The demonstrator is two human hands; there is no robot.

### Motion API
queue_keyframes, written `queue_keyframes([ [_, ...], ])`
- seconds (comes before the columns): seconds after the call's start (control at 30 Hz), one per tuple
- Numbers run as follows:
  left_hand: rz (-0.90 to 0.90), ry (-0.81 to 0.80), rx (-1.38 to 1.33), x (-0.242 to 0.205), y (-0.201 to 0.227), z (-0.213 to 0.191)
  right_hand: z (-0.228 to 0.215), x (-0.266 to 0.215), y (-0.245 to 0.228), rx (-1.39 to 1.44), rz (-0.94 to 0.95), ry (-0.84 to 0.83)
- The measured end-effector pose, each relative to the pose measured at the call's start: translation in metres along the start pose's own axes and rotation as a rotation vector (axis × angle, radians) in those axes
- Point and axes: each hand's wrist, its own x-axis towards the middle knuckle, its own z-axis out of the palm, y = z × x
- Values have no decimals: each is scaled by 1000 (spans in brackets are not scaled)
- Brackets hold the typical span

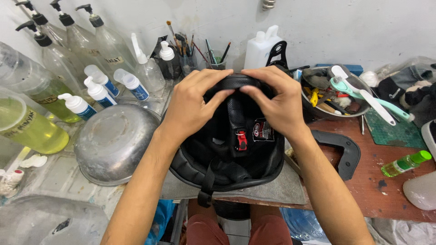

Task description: The person cleans the interior of a motorcycle helmet. They remove the inner padding, wipe the helmet's interior surface with a cloth, and then reinsert the padding. They also use a brush to clean the inside of the helmet.

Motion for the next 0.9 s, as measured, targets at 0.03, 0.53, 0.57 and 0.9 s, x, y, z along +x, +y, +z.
queue_keyframes([
  [0.03,-1,2,2,1,-1,-1,2,1,4,2,-2,-1],
  [0.53,-49,-25,-2,6,-11,-8,-2,-12,27,39,96,82],
  [0.57,-52,-42,18,3,-1,-15,-4,-14,31,-36,101,103],
  [0.9,-184,-196,-54,-54,85,-1,-13,-37,28,-343,304,103],
])
